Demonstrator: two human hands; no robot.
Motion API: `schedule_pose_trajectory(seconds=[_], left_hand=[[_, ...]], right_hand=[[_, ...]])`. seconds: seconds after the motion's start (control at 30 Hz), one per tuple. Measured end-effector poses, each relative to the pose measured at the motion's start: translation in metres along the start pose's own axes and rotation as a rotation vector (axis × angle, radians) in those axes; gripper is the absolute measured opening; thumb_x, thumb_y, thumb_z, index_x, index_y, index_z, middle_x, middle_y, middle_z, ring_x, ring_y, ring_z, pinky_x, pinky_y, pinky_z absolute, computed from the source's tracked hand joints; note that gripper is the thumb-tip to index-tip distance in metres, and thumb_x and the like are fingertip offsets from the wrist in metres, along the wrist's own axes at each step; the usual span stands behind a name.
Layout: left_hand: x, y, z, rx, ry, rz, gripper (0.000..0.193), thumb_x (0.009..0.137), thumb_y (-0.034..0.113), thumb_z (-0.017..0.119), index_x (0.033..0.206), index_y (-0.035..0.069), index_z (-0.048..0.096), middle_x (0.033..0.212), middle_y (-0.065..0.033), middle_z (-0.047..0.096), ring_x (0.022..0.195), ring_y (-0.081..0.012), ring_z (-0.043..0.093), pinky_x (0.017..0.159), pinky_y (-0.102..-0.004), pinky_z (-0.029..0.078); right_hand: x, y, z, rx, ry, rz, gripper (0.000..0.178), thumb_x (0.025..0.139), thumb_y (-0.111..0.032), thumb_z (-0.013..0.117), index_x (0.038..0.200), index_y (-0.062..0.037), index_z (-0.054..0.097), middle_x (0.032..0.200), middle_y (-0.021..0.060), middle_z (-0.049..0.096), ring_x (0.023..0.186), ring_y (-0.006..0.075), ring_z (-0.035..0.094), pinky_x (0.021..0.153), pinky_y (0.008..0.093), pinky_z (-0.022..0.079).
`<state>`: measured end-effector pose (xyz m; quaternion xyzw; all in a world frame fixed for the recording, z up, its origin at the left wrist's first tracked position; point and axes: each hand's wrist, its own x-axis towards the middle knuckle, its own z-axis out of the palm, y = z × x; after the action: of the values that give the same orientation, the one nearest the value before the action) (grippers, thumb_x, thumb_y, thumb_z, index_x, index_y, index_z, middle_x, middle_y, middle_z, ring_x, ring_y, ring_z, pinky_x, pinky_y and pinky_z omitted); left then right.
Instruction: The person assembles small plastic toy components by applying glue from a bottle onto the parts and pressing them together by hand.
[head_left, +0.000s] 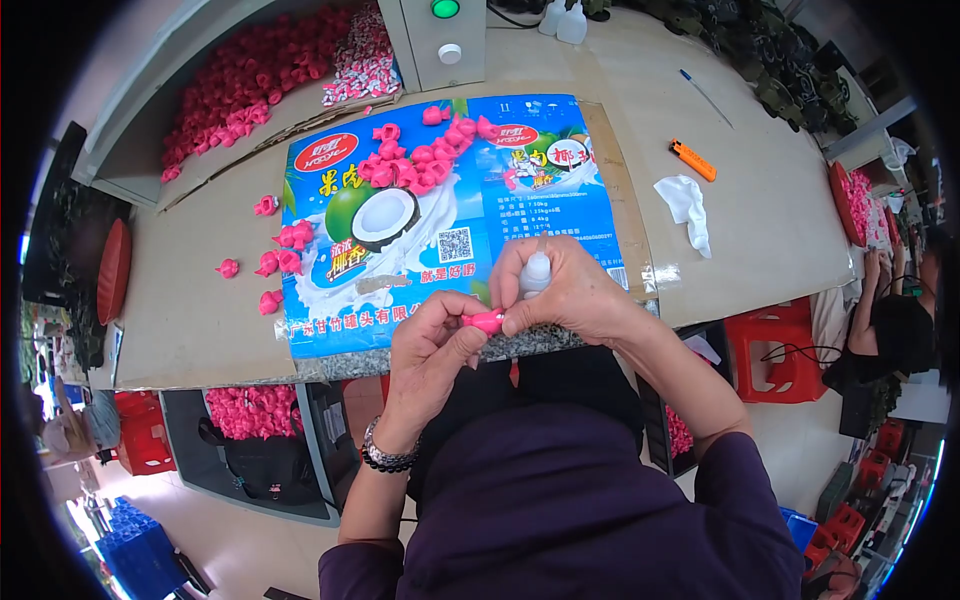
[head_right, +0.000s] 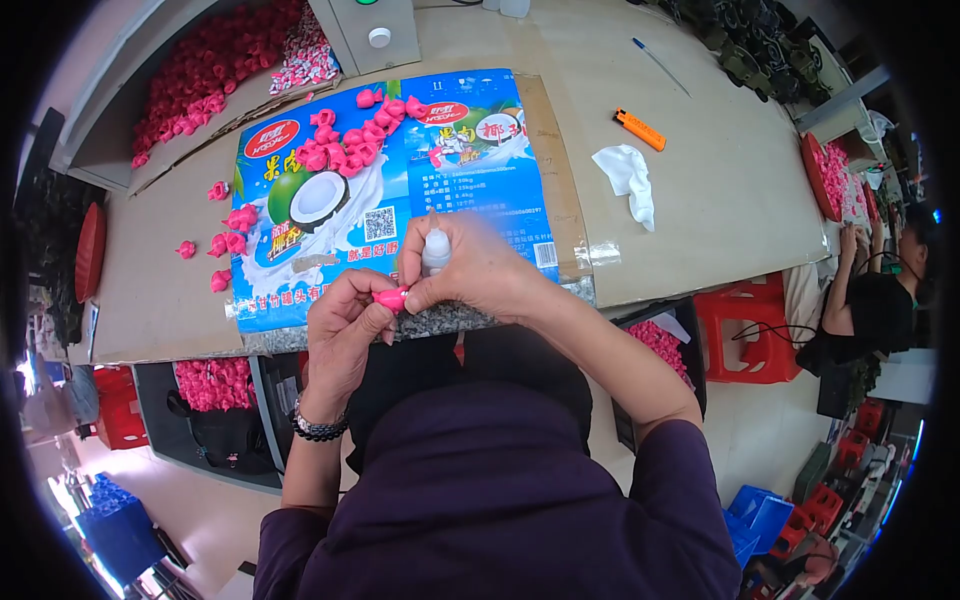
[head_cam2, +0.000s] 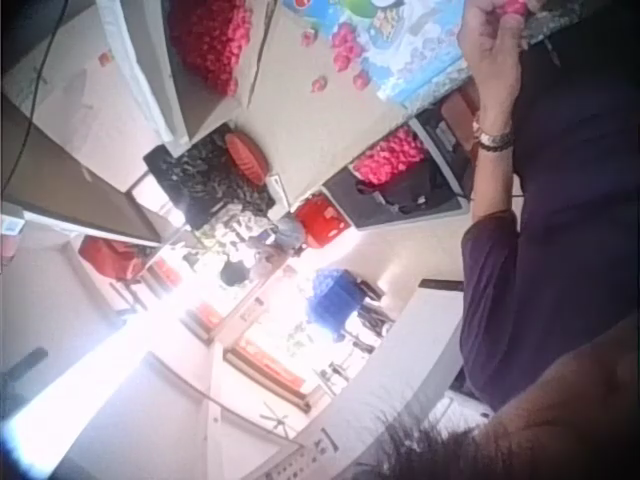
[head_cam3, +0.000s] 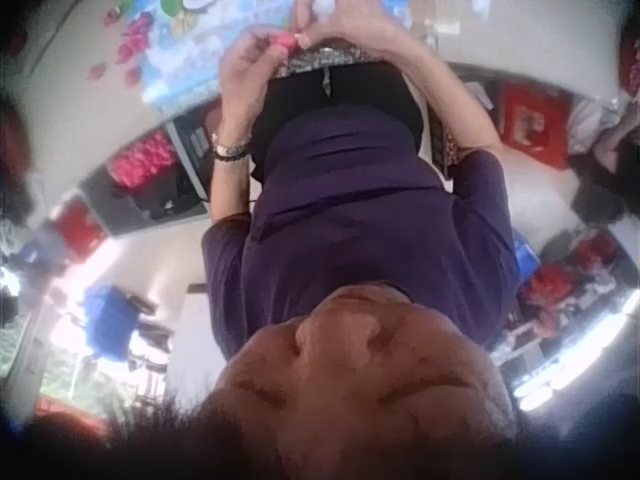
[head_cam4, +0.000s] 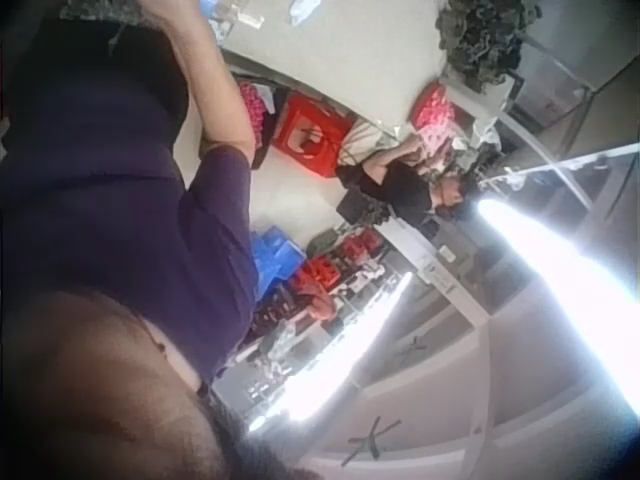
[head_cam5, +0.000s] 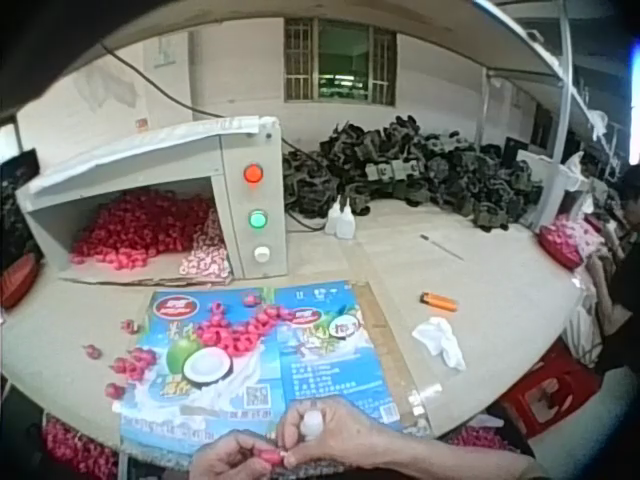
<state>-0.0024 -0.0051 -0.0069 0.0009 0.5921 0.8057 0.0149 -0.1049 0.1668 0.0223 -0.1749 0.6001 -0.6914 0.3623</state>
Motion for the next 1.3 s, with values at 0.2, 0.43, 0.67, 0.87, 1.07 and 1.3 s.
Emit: schedule_pose_trajectory(seconds=[0.2,0.43,0.67,0.87,1.07,1.3], left_hand=[[0.003,-0.001,-0.002,-0.057,-0.022,-0.002,0.016,0.092,0.009,0.062,0.103,-0.002,0.057,0.093,-0.0069,0.064,0.070,-0.0062,0.056,0.060,-0.0193,0.048],[0.004,-0.004,0.000,-0.099,-0.008,0.024,0.015,0.091,0.006,0.062,0.102,-0.003,0.058,0.094,-0.0091,0.064,0.071,-0.0080,0.058,0.059,-0.0204,0.050],[0.003,-0.005,0.001,-0.102,0.002,0.039,0.014,0.091,0.005,0.062,0.102,-0.003,0.058,0.094,-0.0096,0.064,0.071,-0.0088,0.059,0.058,-0.0206,0.050],[0.002,-0.006,0.001,-0.122,-0.001,0.048,0.014,0.091,0.005,0.062,0.101,-0.003,0.058,0.095,-0.0098,0.063,0.071,-0.0093,0.059,0.057,-0.0208,0.050],[0.001,-0.007,0.000,-0.137,0.010,0.053,0.014,0.090,0.005,0.063,0.101,-0.003,0.058,0.096,-0.0099,0.063,0.070,-0.0095,0.059,0.057,-0.0211,0.050],[0.002,-0.006,0.002,-0.154,0.038,0.031,0.014,0.092,0.007,0.061,0.102,-0.002,0.058,0.091,-0.0081,0.063,0.067,-0.0092,0.058,0.056,-0.0214,0.049]], right_hand=[[0.000,0.001,0.001,0.001,0.031,-0.001,0.028,0.060,0.009,0.081,0.075,-0.0030,0.061,0.077,0.0041,0.062,0.070,0.0108,0.060,0.063,0.0245,0.050],[-0.002,0.009,0.003,0.072,0.060,-0.044,0.030,0.061,0.009,0.081,0.076,-0.0035,0.059,0.078,0.0047,0.062,0.070,0.0113,0.060,0.064,0.0245,0.049],[-0.004,0.012,0.005,0.135,0.060,-0.095,0.030,0.063,0.008,0.081,0.076,-0.0038,0.057,0.078,0.0051,0.062,0.071,0.0112,0.059,0.064,0.0245,0.048],[-0.005,0.015,0.006,0.165,0.050,-0.106,0.030,0.063,0.009,0.080,0.076,-0.0038,0.056,0.078,0.0056,0.061,0.071,0.0115,0.059,0.064,0.0243,0.048],[-0.004,0.017,0.008,0.189,0.043,-0.109,0.031,0.063,0.009,0.080,0.076,-0.0042,0.056,0.078,0.0058,0.061,0.071,0.0119,0.059,0.064,0.0248,0.049],[-0.002,0.017,0.008,0.217,0.054,-0.079,0.032,0.063,0.008,0.081,0.078,-0.0047,0.056,0.078,0.0057,0.062,0.072,0.0121,0.061,0.065,0.0251,0.050]])
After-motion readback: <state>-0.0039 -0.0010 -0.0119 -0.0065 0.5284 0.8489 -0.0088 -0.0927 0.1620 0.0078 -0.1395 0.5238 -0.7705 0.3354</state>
